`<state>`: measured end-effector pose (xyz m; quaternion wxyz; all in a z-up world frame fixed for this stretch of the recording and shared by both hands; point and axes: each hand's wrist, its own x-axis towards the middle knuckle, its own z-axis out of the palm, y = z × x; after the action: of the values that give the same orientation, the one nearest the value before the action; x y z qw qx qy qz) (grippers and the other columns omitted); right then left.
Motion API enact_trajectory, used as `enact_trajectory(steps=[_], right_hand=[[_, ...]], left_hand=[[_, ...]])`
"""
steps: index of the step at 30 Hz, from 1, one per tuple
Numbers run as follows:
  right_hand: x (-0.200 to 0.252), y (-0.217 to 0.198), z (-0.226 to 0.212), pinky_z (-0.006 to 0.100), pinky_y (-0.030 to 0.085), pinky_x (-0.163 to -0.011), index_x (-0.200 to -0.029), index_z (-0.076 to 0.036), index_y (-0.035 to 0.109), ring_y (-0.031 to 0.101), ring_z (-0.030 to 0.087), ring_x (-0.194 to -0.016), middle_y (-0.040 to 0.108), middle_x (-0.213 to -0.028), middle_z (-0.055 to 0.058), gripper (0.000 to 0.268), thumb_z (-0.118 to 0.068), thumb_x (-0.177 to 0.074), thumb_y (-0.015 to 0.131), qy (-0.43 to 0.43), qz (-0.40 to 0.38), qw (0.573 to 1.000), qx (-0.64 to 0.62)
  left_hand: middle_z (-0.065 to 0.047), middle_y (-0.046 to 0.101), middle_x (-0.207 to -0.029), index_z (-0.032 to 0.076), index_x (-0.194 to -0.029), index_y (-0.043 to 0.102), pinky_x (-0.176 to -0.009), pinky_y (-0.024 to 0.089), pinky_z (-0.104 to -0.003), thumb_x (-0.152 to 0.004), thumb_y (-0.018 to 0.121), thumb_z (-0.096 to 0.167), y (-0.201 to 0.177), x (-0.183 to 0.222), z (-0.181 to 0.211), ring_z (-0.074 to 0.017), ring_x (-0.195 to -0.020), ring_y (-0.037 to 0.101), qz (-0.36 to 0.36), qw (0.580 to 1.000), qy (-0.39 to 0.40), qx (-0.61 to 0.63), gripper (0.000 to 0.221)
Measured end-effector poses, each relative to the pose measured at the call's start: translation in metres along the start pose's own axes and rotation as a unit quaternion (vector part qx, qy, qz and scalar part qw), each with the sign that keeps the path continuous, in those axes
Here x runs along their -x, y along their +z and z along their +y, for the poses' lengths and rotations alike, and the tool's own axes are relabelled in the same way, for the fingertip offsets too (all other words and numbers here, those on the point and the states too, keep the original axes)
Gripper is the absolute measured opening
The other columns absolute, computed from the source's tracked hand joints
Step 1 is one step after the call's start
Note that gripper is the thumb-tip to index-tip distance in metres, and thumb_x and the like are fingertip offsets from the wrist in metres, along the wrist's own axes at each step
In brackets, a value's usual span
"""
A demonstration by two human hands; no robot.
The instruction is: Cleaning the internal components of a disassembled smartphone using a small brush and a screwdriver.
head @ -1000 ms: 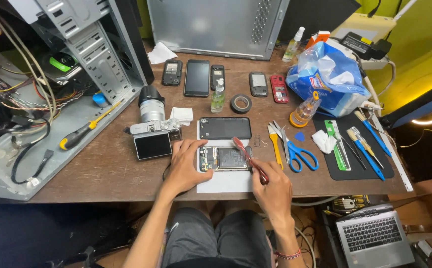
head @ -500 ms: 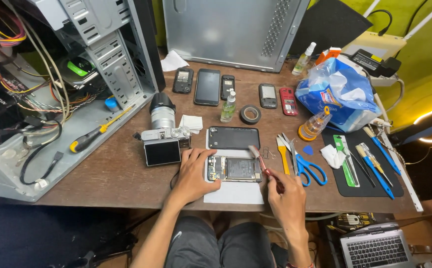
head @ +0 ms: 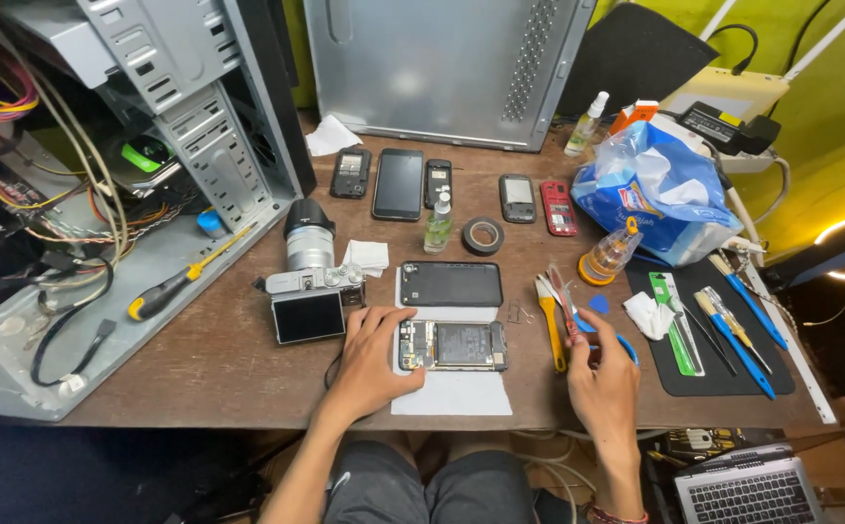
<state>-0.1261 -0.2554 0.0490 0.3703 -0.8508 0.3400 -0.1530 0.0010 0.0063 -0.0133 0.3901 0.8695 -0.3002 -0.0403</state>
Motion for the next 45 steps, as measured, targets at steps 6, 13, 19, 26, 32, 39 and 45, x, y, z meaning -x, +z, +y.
enact_trajectory(steps=[6, 13, 19, 26, 32, 39, 45], right_hand=[[-0.02, -0.013, 0.049, 0.037, 0.047, -0.087, -0.125, -0.022, 0.075, 0.062, 0.019, -0.074, 0.064, -0.101, 0.006, 0.033, -0.021, -0.094, 0.065, -0.062, 0.067, 0.994, 0.054], [-0.055, -0.01, 0.077, 0.039, 0.05, -0.078, -0.125, -0.02, 0.077, 0.065, 0.021, -0.08, 0.067, -0.098, 0.003, 0.035, -0.019, -0.092, 0.065, -0.122, 0.086, 0.985, 0.087], [-0.096, 0.009, 0.064, 0.043, 0.049, -0.083, -0.102, -0.012, 0.076, 0.063, 0.029, -0.091, 0.076, -0.097, 0.004, 0.012, -0.016, -0.091, 0.074, -0.209, 0.104, 0.967, 0.105], [-0.124, 0.029, 0.05, 0.051, 0.051, -0.068, -0.103, -0.015, 0.08, 0.07, 0.038, -0.087, 0.078, -0.093, 0.011, 0.014, -0.019, -0.091, 0.072, -0.201, 0.083, 0.966, 0.139], [-0.144, 0.045, 0.045, 0.052, 0.054, -0.069, -0.098, -0.016, 0.081, 0.071, 0.04, -0.08, 0.077, -0.088, 0.011, 0.01, -0.018, -0.091, 0.074, -0.214, 0.086, 0.962, 0.145], [-0.145, 0.045, 0.024, 0.042, 0.058, -0.081, -0.102, -0.01, 0.082, 0.076, 0.029, -0.09, 0.081, -0.096, 0.008, 0.022, 0.0, -0.091, 0.065, -0.214, 0.011, 0.974, 0.071], [-0.15, 0.048, 0.021, 0.04, 0.059, -0.081, -0.1, -0.008, 0.082, 0.076, 0.026, -0.088, 0.081, -0.095, 0.009, 0.02, 0.001, -0.087, 0.071, -0.232, 0.012, 0.97, 0.07]], left_hand=[[-0.001, 0.056, -0.13, 0.019, -0.14, 0.056, -0.109, 0.039, -0.043, -0.072, 0.078, 0.035, -0.004, -0.001, 0.008, -0.0256, -0.13, 0.039, -0.021, 0.999, -0.034, -0.004, 0.073], [0.0, 0.056, -0.131, 0.021, -0.14, 0.056, -0.109, 0.038, -0.042, -0.071, 0.08, 0.035, -0.002, -0.003, 0.008, -0.0247, -0.13, 0.04, -0.026, 0.999, -0.043, -0.015, 0.074], [0.001, 0.057, -0.132, 0.023, -0.141, 0.056, -0.11, 0.037, -0.044, -0.07, 0.079, 0.033, -0.002, -0.004, 0.01, -0.0241, -0.132, 0.039, -0.025, 0.998, -0.058, -0.013, 0.075], [0.002, 0.057, -0.132, 0.024, -0.141, 0.056, -0.11, 0.038, -0.043, -0.069, 0.08, 0.033, -0.002, -0.006, 0.01, -0.0235, -0.132, 0.04, -0.027, 0.997, -0.065, -0.017, 0.076], [0.001, 0.057, -0.131, 0.023, -0.14, 0.057, -0.109, 0.039, -0.042, -0.069, 0.08, 0.033, -0.002, -0.005, 0.01, -0.023, -0.13, 0.041, -0.027, 0.998, -0.061, -0.017, 0.075], [0.001, 0.057, -0.133, 0.023, -0.14, 0.056, -0.107, 0.04, -0.043, -0.068, 0.08, 0.035, -0.002, -0.006, 0.008, -0.0237, -0.131, 0.041, -0.029, 0.997, -0.066, -0.021, 0.077], [0.001, 0.056, -0.135, 0.024, -0.14, 0.056, -0.108, 0.04, -0.043, -0.068, 0.08, 0.034, -0.003, -0.006, 0.01, -0.0227, -0.132, 0.039, -0.034, 0.996, -0.075, -0.019, 0.077]])
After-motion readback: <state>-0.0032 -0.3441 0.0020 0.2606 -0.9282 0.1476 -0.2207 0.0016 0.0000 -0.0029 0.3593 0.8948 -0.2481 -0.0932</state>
